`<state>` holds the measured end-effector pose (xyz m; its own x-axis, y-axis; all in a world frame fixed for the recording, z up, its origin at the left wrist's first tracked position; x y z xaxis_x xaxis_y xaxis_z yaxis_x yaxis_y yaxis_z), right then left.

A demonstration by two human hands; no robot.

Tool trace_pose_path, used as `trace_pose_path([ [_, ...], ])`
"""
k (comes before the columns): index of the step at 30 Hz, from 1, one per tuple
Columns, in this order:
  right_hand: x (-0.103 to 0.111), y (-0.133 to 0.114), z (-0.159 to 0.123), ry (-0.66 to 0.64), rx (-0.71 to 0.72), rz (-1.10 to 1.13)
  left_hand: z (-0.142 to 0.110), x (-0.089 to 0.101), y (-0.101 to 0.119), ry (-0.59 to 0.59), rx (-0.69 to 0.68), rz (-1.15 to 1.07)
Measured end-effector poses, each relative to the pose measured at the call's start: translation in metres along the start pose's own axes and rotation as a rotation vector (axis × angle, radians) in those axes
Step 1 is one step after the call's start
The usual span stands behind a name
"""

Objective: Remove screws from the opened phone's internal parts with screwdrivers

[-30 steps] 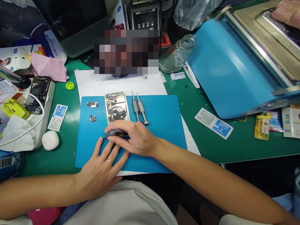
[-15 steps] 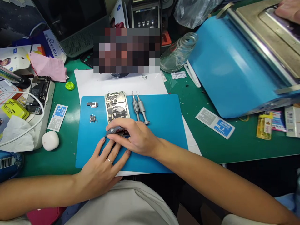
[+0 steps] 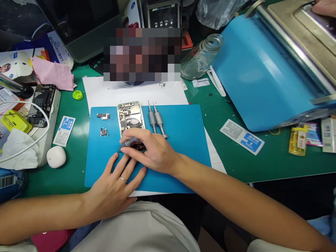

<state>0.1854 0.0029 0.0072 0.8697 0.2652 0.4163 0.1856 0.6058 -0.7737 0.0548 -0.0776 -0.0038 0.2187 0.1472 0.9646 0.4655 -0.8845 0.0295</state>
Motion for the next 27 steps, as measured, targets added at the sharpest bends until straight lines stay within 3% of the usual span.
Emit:
trace_pose_path([
  [27, -0.0004, -0.0040, 0.0035, 0.005, -0.041, -0.038, 0.0009, 0.0000, -0.0001, 0.017, -0.011, -0.024],
])
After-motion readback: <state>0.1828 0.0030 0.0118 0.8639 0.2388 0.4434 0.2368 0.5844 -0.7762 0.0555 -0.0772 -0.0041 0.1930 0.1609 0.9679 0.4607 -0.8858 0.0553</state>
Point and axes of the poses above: each hand's wrist, its own z-axis towards the middle knuckle, its own x-axis out of the back of the hand, y = z × x, the point moved 6 cm from there along z, towards the middle knuckle, and after that the axes turned 11 degrees about -y, right-handed, at the moved point
